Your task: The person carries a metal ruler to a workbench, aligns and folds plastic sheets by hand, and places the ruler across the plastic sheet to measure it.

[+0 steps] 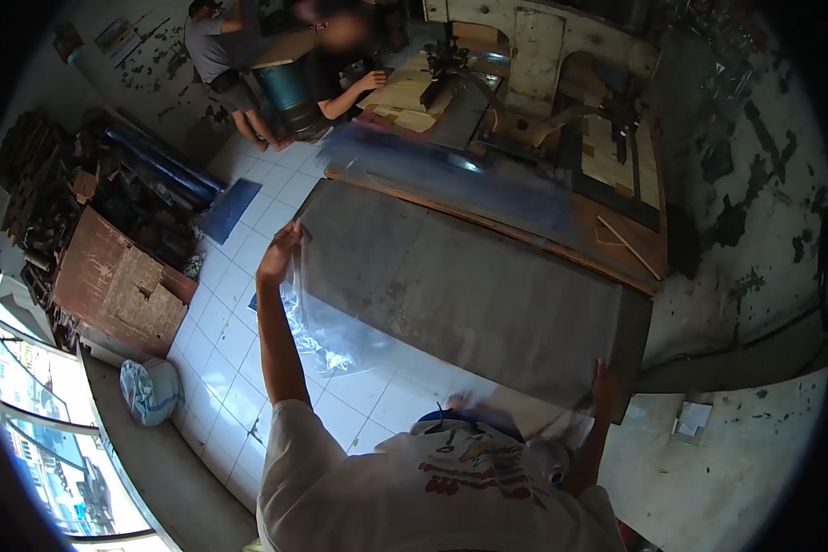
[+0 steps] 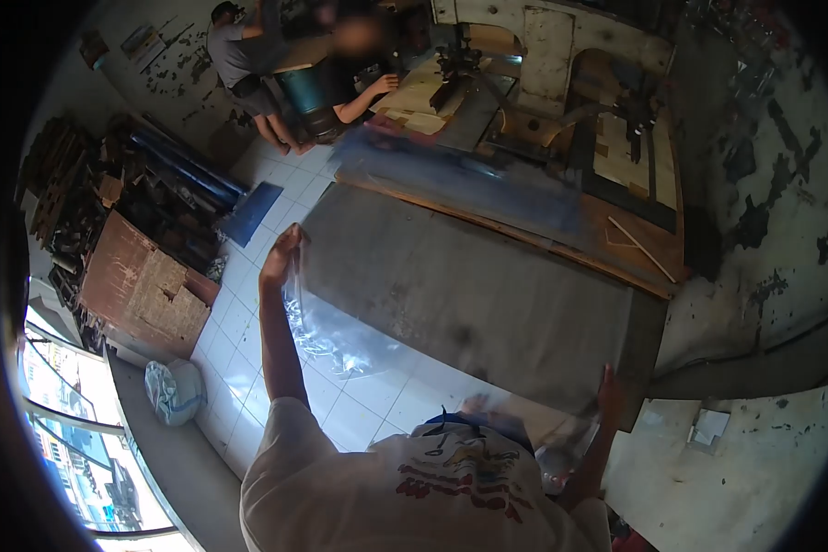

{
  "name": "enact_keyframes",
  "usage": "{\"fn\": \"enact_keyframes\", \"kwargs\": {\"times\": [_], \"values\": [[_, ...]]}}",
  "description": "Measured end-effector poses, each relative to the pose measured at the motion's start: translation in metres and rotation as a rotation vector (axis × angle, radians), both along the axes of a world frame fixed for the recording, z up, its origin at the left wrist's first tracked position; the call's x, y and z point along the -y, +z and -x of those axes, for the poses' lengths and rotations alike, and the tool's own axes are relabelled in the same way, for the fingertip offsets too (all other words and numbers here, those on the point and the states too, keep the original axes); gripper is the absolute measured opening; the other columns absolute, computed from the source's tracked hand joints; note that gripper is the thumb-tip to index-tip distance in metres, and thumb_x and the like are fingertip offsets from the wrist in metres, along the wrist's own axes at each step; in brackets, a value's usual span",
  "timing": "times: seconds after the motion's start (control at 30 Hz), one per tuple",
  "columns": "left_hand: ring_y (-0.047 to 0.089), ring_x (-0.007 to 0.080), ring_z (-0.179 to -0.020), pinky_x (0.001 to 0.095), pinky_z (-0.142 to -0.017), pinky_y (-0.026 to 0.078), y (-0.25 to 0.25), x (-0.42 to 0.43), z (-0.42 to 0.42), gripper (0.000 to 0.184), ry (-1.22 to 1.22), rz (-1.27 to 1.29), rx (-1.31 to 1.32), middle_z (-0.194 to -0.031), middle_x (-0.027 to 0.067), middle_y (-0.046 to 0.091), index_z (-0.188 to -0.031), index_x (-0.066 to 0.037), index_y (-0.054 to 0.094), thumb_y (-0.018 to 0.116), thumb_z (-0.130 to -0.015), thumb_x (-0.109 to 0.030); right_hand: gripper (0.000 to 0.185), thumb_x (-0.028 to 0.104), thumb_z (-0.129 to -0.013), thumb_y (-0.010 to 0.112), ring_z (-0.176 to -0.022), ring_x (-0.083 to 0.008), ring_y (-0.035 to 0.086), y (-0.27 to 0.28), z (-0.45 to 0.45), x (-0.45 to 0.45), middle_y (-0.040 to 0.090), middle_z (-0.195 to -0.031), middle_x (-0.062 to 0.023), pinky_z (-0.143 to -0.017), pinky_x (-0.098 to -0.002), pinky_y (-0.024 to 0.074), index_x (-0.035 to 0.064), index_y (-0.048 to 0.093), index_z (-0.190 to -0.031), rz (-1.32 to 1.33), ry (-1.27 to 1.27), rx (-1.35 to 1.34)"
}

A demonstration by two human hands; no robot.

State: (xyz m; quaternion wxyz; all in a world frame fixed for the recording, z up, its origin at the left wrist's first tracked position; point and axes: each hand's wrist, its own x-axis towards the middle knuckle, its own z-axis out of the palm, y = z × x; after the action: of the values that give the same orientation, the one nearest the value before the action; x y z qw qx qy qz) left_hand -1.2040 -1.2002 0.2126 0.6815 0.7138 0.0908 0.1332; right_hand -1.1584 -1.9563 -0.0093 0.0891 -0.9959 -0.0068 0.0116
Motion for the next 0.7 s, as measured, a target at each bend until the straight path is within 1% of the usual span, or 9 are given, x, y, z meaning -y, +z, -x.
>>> {"fn": "enact_keyframes", "kwargs": {"times": [0.07, 0.13, 0.23, 0.3, 0.4, 0.47, 0.57, 0.63, 0.7], "values": [[0.054, 0.0167, -0.062, 0.0319, -0.064, 0.047, 0.033, 0.025, -0.010, 0.031, -0.143, 0.199, 0.219, -0.071, 0.0033, 0.053, -0.095, -0.006, 0.055, 0.052, -0.095, -0.037, 0.061, 0.053, -0.094, 0.043, -0.083, -0.0480, 0.059, -0.026, -0.014, -0.019, 0.063, -0.089, -0.0287, -0.074, -0.0498, 0.0478, -0.0031, 0.062, -0.108, -0.308, -0.203, 0.044], [0.055, 0.0195, -0.072, 0.0364, -0.072, 0.046, 0.051, 0.081, -0.035, 0.029, -0.357, 0.431, 0.535, -0.076, 0.0044, 0.053, -0.099, -0.005, 0.054, 0.053, -0.095, -0.034, 0.055, 0.045, -0.095, 0.047, -0.088, -0.0455, 0.060, 0.014, -0.013, -0.058, 0.062, -0.093, -0.0291, -0.075, -0.0477, 0.0484, -0.0083, 0.057, -0.108, -0.192, -0.149, -0.077], [0.053, 0.0238, -0.089, 0.0405, -0.082, 0.045, 0.096, 0.194, -0.072, 0.028, -0.539, 0.576, 0.597, -0.093, 0.0086, 0.053, -0.107, -0.006, 0.050, 0.054, -0.095, -0.031, 0.056, 0.043, -0.095, 0.048, -0.097, -0.0479, 0.056, 0.029, -0.005, -0.103, 0.059, -0.104, -0.0315, -0.082, -0.0499, 0.0464, -0.0084, 0.052, -0.117, -0.332, -0.048, -0.030], [0.054, 0.0158, -0.088, 0.0333, -0.084, 0.046, 0.112, 0.274, -0.103, 0.021, -0.722, 0.659, 0.506, -0.091, 0.0031, 0.056, -0.108, -0.009, 0.054, 0.056, -0.094, -0.025, 0.052, 0.038, -0.096, 0.049, -0.105, -0.0440, 0.054, 0.061, -0.005, -0.126, 0.056, -0.112, -0.0300, -0.090, -0.0479, 0.0435, -0.0090, 0.050, -0.118, -0.295, 0.026, -0.035], [0.049, 0.0054, -0.085, 0.0232, -0.077, 0.042, 0.140, 0.408, -0.136, 0.015, -0.811, 0.363, 0.417, -0.088, -0.0060, 0.053, -0.097, -0.009, 0.060, 0.055, -0.096, -0.023, 0.054, 0.041, -0.095, 0.049, -0.110, -0.0376, 0.051, 0.080, -0.021, -0.102, 0.053, -0.117, -0.0239, -0.093, -0.0447, 0.0410, -0.0058, 0.050, -0.122, -0.608, 0.005, 0.060], [0.050, 0.0056, -0.074, 0.0236, -0.066, 0.042, 0.150, 0.481, -0.137, 0.021, -1.026, 0.116, 0.434, -0.081, -0.0043, 0.053, -0.094, -0.009, 0.060, 0.055, -0.096, -0.029, 0.055, 0.043, -0.095, 0.049, -0.113, -0.0334, 0.049, 0.113, -0.030, -0.044, 0.052, -0.121, -0.0198, -0.094, -0.0426, 0.0394, -0.0036, 0.049, -0.124, -1.083, -0.118, 0.114], [0.057, 0.0169, -0.074, 0.0304, -0.067, 0.045, 0.114, 0.581, -0.128, 0.029, -1.159, -0.016, 0.622, -0.078, 0.0054, 0.060, -0.088, -0.001, 0.061, 0.058, -0.093, -0.029, 0.057, 0.046, -0.094, 0.049, -0.117, -0.0270, 0.046, 0.194, -0.026, 0.061, 0.049, -0.126, -0.0137, -0.097, -0.0394, 0.0370, -0.0004, 0.048, -0.127, -1.841, -0.211, 0.212], [0.059, 0.0233, -0.076, 0.0338, -0.070, 0.046, 0.083, 0.637, -0.126, 0.030, -1.242, -0.124, 0.690, -0.082, 0.0129, 0.061, -0.088, 0.003, 0.062, 0.058, -0.092, -0.026, 0.058, 0.047, -0.094, 0.049, -0.121, -0.0228, 0.044, 0.240, -0.013, 0.105, 0.047, -0.129, -0.0097, -0.099, -0.0373, 0.0354, 0.0017, 0.048, -0.129, -1.868, -0.216, 0.163], [0.058, 0.0264, -0.084, 0.0362, -0.077, 0.045, 0.055, 0.656, -0.119, 0.030, -1.319, -0.150, 0.743, -0.091, 0.0179, 0.060, -0.089, 0.004, 0.063, 0.056, -0.093, -0.025, 0.057, 0.047, -0.094, 0.049, -0.118, -0.0221, 0.045, 0.273, -0.006, 0.106, 0.049, -0.127, -0.0088, -0.098, -0.0358, 0.0357, 0.0029, 0.048, -0.130, -1.394, -0.244, 0.017]]}}
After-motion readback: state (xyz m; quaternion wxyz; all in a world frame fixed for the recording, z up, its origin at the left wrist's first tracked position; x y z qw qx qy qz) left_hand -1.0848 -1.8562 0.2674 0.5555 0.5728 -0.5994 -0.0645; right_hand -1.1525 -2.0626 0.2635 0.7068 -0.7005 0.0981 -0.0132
